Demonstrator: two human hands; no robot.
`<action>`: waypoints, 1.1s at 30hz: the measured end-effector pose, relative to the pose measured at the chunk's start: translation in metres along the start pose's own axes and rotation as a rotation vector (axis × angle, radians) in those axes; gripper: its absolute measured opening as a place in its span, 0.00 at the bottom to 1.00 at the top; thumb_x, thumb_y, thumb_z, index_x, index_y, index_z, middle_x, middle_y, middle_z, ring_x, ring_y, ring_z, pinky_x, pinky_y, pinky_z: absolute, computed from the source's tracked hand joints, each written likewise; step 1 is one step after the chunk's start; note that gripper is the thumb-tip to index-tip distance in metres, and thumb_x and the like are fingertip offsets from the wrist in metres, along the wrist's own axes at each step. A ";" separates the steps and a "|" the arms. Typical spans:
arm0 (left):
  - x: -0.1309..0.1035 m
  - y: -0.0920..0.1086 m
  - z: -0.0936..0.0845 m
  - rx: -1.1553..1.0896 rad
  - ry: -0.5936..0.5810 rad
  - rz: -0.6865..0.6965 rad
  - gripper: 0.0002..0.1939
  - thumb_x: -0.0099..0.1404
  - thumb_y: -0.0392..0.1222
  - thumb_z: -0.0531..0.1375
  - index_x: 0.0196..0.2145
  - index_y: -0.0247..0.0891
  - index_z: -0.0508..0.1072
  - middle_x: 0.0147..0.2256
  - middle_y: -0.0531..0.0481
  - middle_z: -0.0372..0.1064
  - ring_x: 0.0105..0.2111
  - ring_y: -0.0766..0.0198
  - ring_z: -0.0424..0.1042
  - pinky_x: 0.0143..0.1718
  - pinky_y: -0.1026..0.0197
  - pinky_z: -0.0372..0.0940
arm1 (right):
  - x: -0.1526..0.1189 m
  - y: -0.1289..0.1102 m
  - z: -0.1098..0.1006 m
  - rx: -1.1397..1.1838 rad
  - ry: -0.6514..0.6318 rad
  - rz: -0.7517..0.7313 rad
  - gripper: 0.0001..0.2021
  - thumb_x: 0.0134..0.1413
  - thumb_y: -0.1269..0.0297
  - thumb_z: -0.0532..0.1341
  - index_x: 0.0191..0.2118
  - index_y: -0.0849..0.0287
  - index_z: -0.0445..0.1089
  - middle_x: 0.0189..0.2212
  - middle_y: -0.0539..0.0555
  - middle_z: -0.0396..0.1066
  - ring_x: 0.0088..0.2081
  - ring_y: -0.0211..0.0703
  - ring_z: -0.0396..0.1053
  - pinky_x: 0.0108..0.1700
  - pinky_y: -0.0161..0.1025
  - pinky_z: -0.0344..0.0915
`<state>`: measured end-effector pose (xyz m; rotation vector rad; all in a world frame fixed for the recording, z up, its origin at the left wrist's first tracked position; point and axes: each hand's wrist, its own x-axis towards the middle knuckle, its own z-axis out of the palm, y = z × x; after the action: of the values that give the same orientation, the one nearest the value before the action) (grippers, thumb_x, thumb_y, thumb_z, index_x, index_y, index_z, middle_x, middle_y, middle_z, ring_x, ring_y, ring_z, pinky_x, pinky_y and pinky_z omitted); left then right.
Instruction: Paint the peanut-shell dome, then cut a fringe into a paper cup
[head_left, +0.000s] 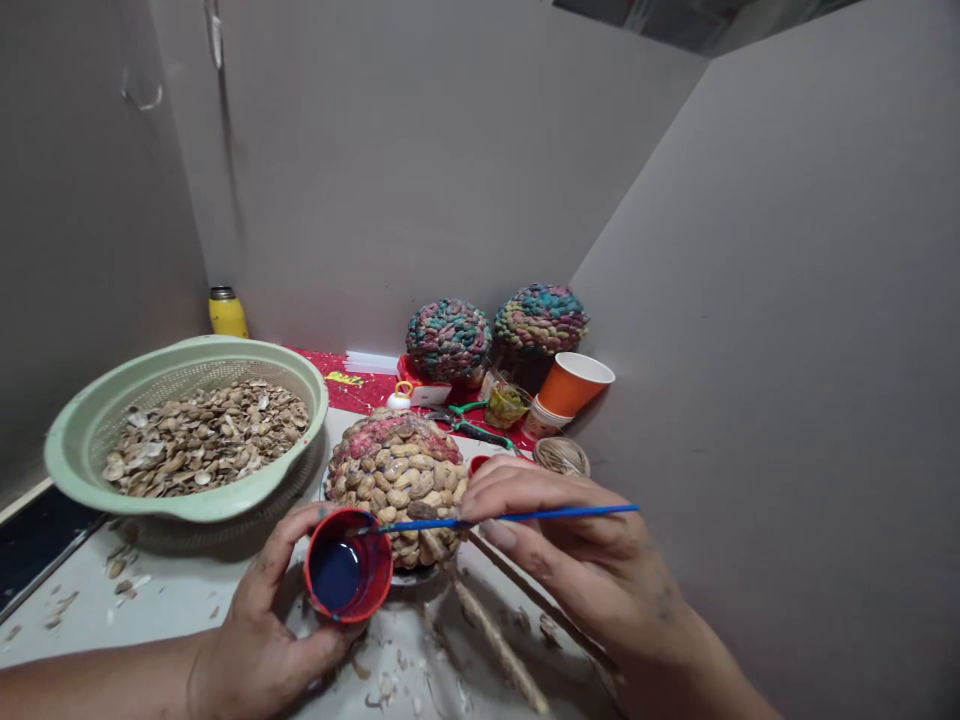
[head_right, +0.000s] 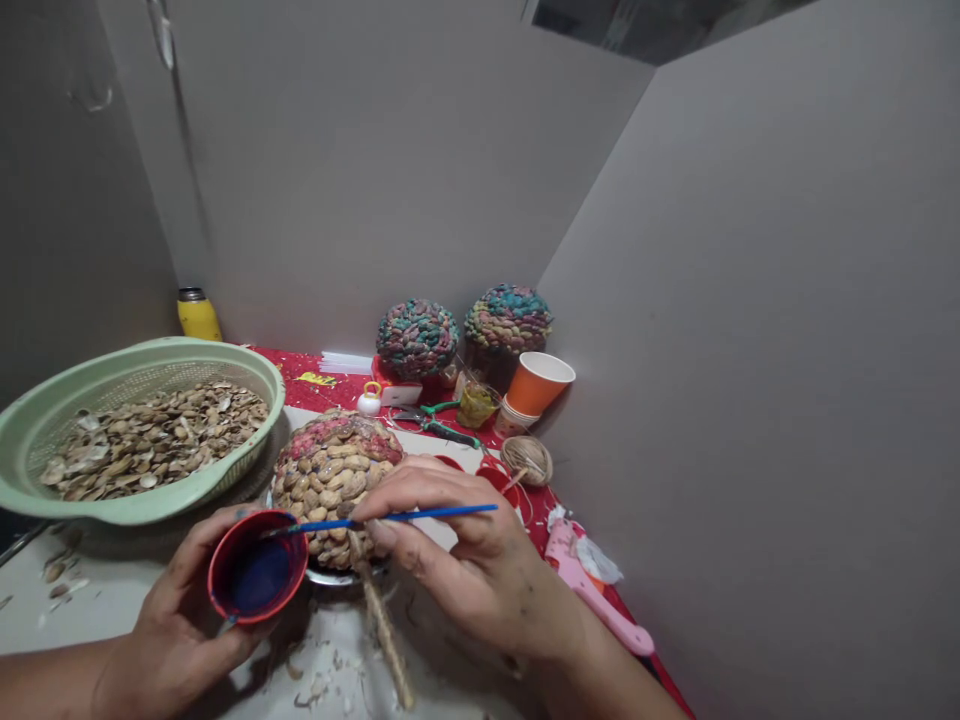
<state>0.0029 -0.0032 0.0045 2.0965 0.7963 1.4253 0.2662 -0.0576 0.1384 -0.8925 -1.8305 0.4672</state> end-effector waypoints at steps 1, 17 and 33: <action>0.001 0.001 0.000 -0.008 -0.002 0.012 0.34 0.59 0.38 0.71 0.62 0.46 0.68 0.53 0.41 0.79 0.51 0.50 0.81 0.56 0.53 0.74 | 0.003 -0.001 -0.002 -0.038 -0.013 -0.019 0.10 0.64 0.75 0.65 0.46 0.52 0.78 0.36 0.53 0.82 0.39 0.45 0.78 0.46 0.43 0.75; 0.008 0.005 0.000 -0.113 -0.008 0.145 0.40 0.57 0.38 0.74 0.65 0.48 0.66 0.51 0.43 0.79 0.52 0.50 0.80 0.56 0.52 0.74 | 0.032 -0.014 0.012 -0.228 -0.404 -0.132 0.06 0.69 0.74 0.60 0.47 0.61 0.73 0.38 0.57 0.80 0.41 0.43 0.75 0.48 0.42 0.68; 0.010 0.008 0.001 -0.133 0.018 0.090 0.35 0.61 0.39 0.73 0.64 0.49 0.68 0.52 0.45 0.80 0.51 0.52 0.81 0.55 0.55 0.75 | 0.036 -0.015 0.017 -0.250 -0.520 -0.140 0.07 0.70 0.72 0.58 0.44 0.62 0.74 0.35 0.56 0.79 0.37 0.42 0.71 0.45 0.40 0.66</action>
<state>0.0077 -0.0021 0.0157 2.0430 0.6032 1.5030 0.2379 -0.0386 0.1634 -0.8514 -2.4518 0.4115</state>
